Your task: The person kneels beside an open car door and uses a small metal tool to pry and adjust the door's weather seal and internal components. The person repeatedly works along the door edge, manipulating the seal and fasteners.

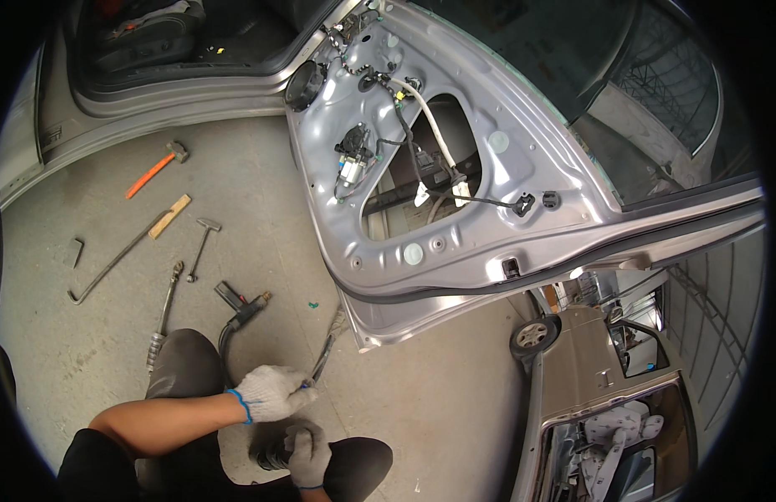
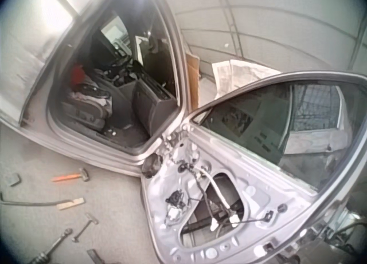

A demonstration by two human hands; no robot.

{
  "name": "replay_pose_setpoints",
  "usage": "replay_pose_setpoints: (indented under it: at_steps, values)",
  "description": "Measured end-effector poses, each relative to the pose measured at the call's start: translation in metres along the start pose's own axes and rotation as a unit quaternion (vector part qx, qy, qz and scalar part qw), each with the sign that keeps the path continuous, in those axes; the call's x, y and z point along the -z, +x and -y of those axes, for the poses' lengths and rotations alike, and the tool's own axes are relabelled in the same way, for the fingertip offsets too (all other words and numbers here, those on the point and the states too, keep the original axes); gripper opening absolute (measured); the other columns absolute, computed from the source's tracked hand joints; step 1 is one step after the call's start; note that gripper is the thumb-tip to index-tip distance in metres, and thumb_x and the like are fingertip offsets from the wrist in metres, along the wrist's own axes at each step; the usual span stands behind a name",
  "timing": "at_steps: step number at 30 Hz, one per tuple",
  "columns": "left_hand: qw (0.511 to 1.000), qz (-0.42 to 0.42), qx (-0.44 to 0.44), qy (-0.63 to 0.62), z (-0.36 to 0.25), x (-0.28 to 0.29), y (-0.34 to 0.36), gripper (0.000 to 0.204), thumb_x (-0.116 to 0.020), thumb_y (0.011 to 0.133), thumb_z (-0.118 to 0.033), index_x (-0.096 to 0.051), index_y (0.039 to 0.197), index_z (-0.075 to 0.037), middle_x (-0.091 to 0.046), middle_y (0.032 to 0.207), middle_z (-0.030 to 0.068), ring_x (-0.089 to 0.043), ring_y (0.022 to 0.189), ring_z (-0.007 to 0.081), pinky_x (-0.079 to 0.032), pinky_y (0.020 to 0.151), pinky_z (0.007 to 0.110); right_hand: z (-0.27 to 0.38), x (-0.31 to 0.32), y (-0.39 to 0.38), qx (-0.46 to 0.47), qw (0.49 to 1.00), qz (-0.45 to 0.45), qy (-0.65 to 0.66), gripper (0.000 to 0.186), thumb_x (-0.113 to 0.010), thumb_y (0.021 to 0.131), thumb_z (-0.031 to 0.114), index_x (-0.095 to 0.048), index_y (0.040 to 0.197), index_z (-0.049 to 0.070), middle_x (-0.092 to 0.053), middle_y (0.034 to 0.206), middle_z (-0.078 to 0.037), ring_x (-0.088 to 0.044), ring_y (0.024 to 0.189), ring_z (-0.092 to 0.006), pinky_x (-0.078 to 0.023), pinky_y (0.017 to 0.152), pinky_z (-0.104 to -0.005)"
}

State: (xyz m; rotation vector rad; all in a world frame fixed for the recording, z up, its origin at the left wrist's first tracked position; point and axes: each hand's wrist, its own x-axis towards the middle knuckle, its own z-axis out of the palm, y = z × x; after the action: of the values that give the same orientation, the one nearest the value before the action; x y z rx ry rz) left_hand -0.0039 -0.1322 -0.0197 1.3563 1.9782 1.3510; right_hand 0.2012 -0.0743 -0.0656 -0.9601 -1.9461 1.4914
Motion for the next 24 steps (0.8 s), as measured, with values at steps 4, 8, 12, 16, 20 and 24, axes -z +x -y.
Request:
replay_pose_setpoints:
  at_steps: [4, 8, 12, 16, 20, 24]
  values:
    - [0.991, 0.115, -0.051, 0.033, -0.034, 0.011, -0.001, 0.053, -0.052, 0.100, -0.051, -0.072, 0.100, -0.002, -0.073, 0.096, 0.0224, -0.070, 0.090, 0.0424, -0.056, 0.081, 0.051, 0.029, 0.002, -0.003, 0.016, 0.995, -0.093, 0.028, 0.034, -0.056, 0.103, 0.010, -0.051, 0.134, -0.003, -0.069, 0.102, -0.011, -0.066, 0.078, -0.0159, -0.058, 0.070, -0.0309]
    - [0.973, 0.162, -0.157, 0.045, -0.030, -0.033, 0.001, 0.053, -0.041, 0.104, -0.047, -0.074, 0.097, -0.006, -0.072, 0.093, 0.0240, -0.070, 0.091, 0.0428, -0.054, 0.085, 0.052, 0.046, 0.013, -0.005, 0.039, 0.994, -0.105, 0.010, 0.033, -0.059, 0.101, 0.008, -0.053, 0.131, -0.005, -0.066, 0.108, -0.011, -0.065, 0.087, -0.0145, -0.057, 0.078, -0.0293]
    - [0.957, 0.245, -0.157, -0.002, -0.028, -0.075, 0.010, 0.057, -0.033, 0.107, -0.049, -0.074, 0.103, -0.009, -0.073, 0.095, 0.0234, -0.069, 0.094, 0.0431, -0.052, 0.085, 0.054, 0.045, 0.035, -0.009, 0.060, 0.988, -0.127, -0.062, 0.027, -0.055, 0.100, 0.005, -0.057, 0.126, -0.005, -0.067, 0.095, -0.007, -0.062, 0.076, -0.0119, -0.055, 0.069, -0.0280]
    - [0.953, 0.270, -0.129, 0.053, -0.038, -0.083, 0.017, 0.070, -0.031, 0.105, -0.062, -0.076, 0.106, -0.008, -0.074, 0.103, 0.0224, -0.068, 0.099, 0.0452, -0.051, 0.090, 0.054, 0.041, 0.087, -0.028, -0.014, 0.970, -0.239, -0.028, 0.011, -0.059, 0.093, 0.007, -0.062, 0.102, 0.001, -0.058, 0.070, -0.002, -0.052, 0.057, -0.0103, -0.045, 0.053, -0.0264]
    - [0.978, 0.197, -0.058, 0.027, -0.040, -0.084, 0.030, 0.070, -0.033, 0.105, -0.059, -0.076, 0.096, -0.004, -0.073, 0.104, 0.0250, -0.069, 0.102, 0.0437, -0.051, 0.091, 0.055, -0.052, 0.202, -0.122, -0.045, 0.934, -0.203, -0.291, 0.021, -0.054, 0.102, 0.016, -0.070, 0.105, 0.003, -0.066, 0.081, -0.006, -0.058, 0.063, -0.0150, -0.047, 0.052, -0.0299]
    - [0.975, 0.206, -0.082, 0.008, -0.063, -0.110, 0.025, 0.072, -0.033, 0.106, -0.059, -0.076, 0.093, -0.002, -0.073, 0.097, 0.0255, -0.069, 0.095, 0.0445, -0.052, 0.087, 0.055, -0.146, 0.233, -0.294, -0.373, 0.899, -0.091, -0.210, 0.020, -0.056, 0.102, 0.017, -0.072, 0.105, 0.004, -0.061, 0.074, -0.001, -0.051, 0.058, -0.0123, -0.044, 0.052, -0.0309]
